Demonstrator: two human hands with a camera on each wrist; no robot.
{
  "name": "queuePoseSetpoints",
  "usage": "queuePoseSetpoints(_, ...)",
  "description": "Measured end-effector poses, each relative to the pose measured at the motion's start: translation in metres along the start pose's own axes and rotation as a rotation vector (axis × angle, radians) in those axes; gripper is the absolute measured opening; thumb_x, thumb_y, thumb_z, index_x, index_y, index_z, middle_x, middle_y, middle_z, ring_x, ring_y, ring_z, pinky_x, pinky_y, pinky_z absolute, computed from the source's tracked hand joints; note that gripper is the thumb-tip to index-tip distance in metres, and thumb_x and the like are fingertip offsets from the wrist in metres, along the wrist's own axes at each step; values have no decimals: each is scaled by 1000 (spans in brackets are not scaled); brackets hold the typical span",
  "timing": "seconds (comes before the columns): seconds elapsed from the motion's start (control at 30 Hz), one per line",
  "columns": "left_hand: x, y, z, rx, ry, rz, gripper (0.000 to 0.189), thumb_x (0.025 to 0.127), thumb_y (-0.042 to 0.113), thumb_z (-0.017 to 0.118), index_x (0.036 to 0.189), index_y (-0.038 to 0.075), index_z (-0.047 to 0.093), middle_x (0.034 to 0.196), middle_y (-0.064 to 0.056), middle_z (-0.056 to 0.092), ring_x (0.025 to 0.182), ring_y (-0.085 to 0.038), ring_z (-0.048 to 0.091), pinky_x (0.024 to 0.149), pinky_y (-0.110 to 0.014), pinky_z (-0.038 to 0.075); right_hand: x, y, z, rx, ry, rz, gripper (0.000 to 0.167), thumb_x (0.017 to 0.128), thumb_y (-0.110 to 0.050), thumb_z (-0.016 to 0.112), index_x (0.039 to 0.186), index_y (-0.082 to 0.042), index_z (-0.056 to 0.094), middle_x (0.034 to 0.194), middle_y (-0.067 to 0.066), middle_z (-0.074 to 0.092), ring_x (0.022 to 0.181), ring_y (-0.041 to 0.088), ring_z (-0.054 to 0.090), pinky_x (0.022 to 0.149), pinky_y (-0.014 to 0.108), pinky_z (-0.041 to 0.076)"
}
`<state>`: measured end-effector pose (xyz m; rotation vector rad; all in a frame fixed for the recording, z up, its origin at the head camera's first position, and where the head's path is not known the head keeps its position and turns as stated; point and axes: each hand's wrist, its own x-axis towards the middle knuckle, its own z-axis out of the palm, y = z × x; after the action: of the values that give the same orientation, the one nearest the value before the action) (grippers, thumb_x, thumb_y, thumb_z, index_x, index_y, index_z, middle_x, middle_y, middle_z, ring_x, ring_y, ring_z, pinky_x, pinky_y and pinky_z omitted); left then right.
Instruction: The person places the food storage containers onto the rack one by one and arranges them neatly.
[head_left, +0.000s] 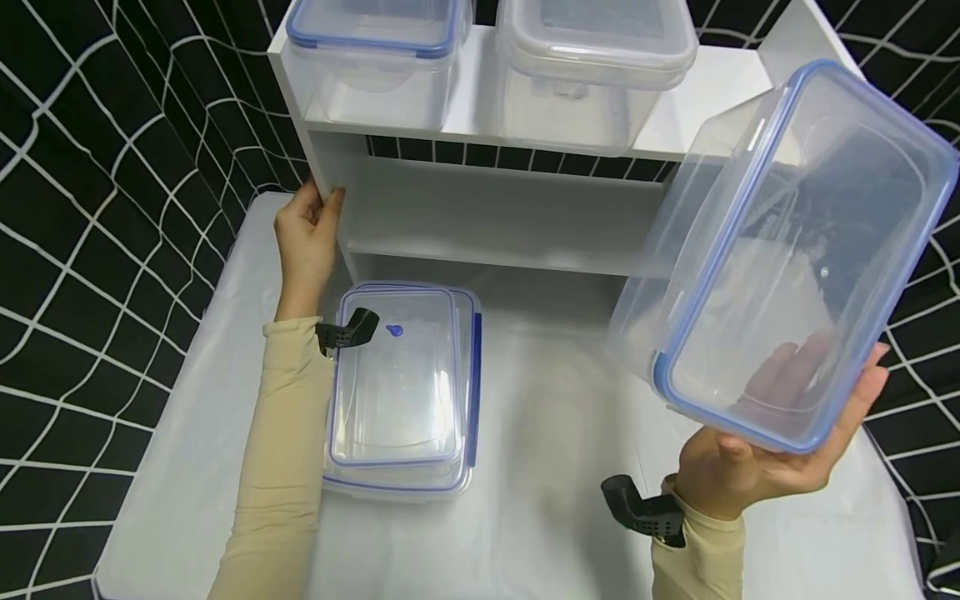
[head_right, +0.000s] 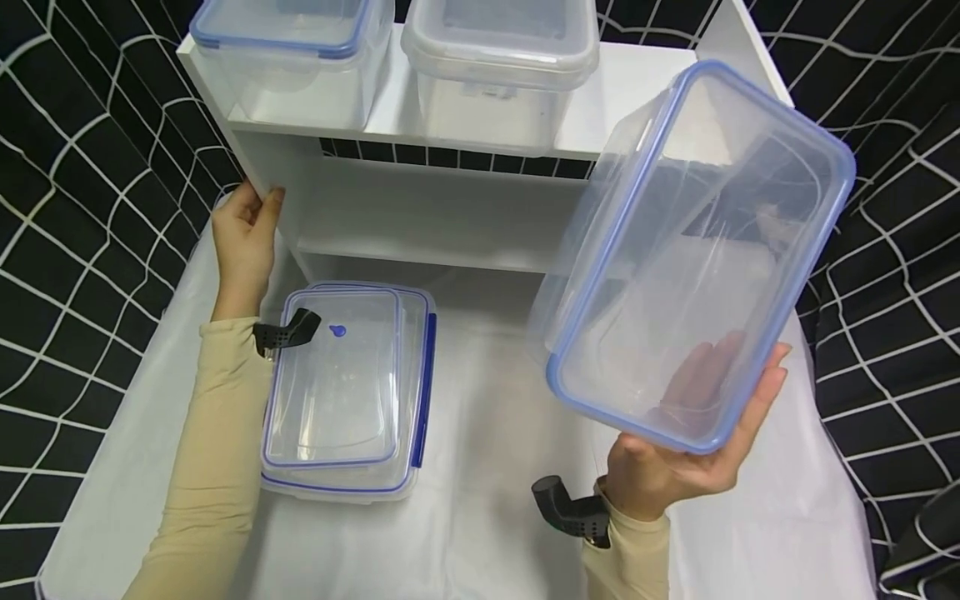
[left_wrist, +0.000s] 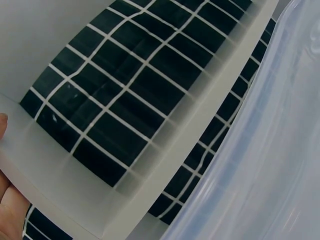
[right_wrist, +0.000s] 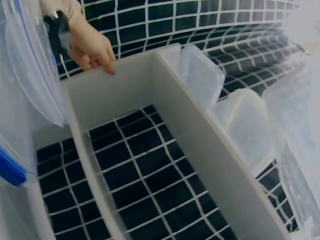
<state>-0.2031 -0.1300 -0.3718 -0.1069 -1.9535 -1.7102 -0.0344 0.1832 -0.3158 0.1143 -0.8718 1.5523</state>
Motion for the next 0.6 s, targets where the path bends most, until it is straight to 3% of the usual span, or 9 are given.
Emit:
queuePoseSetpoints(0.27, -2, -1, -2, 7, -14, 2, 29, 94, 1, 55, 120, -11, 58, 114, -23, 63, 100, -32, 62, 82, -27, 50, 15, 12, 6, 10, -80, 44, 117, 19, -23, 96, 120, 18, 51, 135, 32, 43, 129, 38, 38, 108, 43, 27)
queuePoseSetpoints(0.6, -1, -2, -1, -2, -11, -6, 29, 94, 1, 54, 120, -10, 58, 116, -23, 62, 101, -28, 62, 84, -28, 50, 34, 16, 10, 22, -194, 116, 120, 25, -16, 97, 126, 18, 43, 139, 26, 41, 131, 35, 36, 108, 44, 27)
